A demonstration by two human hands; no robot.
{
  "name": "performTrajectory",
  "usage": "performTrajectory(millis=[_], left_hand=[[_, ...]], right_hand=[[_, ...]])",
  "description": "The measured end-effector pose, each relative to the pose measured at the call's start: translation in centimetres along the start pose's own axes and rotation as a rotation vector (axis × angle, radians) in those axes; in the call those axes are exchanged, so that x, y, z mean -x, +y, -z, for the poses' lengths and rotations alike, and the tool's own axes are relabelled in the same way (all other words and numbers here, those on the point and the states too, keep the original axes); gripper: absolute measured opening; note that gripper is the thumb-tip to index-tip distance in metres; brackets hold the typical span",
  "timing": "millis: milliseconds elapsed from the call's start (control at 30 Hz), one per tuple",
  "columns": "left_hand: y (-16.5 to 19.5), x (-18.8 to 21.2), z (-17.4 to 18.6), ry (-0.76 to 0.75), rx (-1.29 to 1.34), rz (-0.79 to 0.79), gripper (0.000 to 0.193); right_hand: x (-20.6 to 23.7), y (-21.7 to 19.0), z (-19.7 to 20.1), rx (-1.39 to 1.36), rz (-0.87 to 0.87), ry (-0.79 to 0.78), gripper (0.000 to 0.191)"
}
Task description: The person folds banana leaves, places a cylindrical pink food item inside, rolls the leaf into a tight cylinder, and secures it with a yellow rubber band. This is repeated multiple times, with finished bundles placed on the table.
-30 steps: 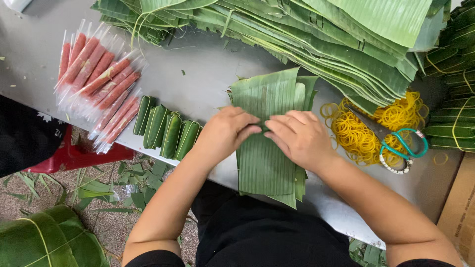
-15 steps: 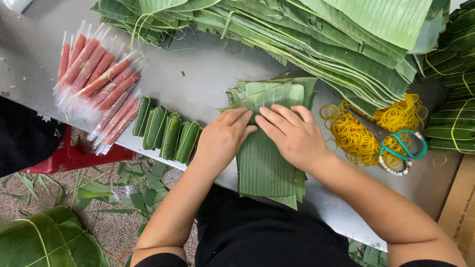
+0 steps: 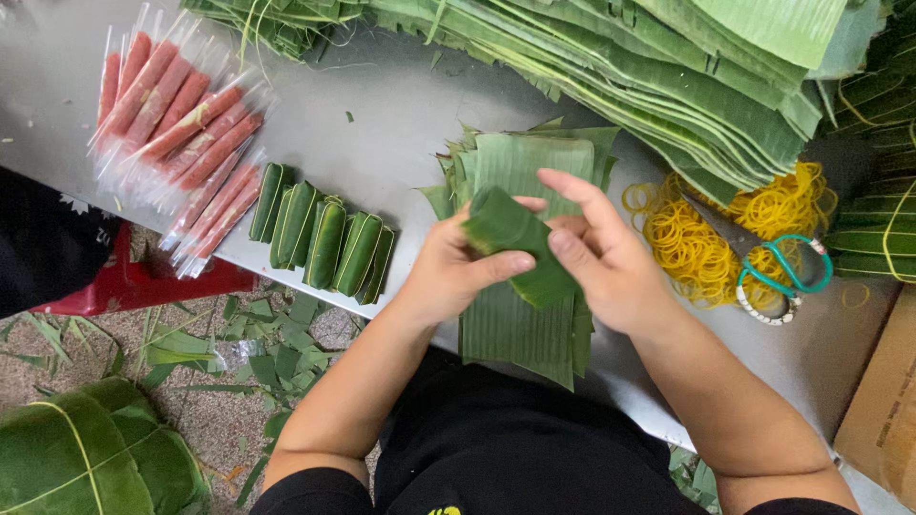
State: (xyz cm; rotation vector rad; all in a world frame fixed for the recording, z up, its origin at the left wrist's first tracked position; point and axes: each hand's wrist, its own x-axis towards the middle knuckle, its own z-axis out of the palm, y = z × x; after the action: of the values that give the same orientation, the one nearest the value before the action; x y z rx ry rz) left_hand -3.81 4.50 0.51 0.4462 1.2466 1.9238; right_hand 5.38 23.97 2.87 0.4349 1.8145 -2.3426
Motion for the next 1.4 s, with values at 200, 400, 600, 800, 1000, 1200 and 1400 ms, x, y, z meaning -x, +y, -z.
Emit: performTrajectory(millis=[200,400,600,800,1000,1200,1400], left_hand=[[-1.6,-1.5,0.2,0.007,0.198,0.068,0.035],[0.4,-1.7,-1.0,0.222,-0.471,0.036,0.053],[1.6,-1.7,-2.9,0.225,-0.752,-0.009,0.076],[2.2,-1.3,-0.6,-0.148,-0.207,0.167,0.109],[1.3,-0.6,0.9,-0.161,-0.405,-0.062,0.111],[0.3,0.3,-0.5,-0.09,-0.082,0.012,0.087],[-0.7,0.1,-0.2,-0.152,0.175,0.179,0.078]], right_hand=[[-0.2,-1.0,0.0,0.424,0.107,0.142,0.039],[0.8,-3.7,0.0,1.239,0.801,-0.034,0.068],[0.2,-2.9,-1.0,1.277,0.753,0.025,0.069],[0.6,-2.6,0.6,0.779,0.41,0.044,0.08],[1.2,-2.5,1.7,0.618,0.336,-0.023,0.069],[1.2,-2.5,-0.5,0.889,0.732,0.023,0.051],[0.6,-4.2,-0.8,1.051,0.944,-0.171,0.044]])
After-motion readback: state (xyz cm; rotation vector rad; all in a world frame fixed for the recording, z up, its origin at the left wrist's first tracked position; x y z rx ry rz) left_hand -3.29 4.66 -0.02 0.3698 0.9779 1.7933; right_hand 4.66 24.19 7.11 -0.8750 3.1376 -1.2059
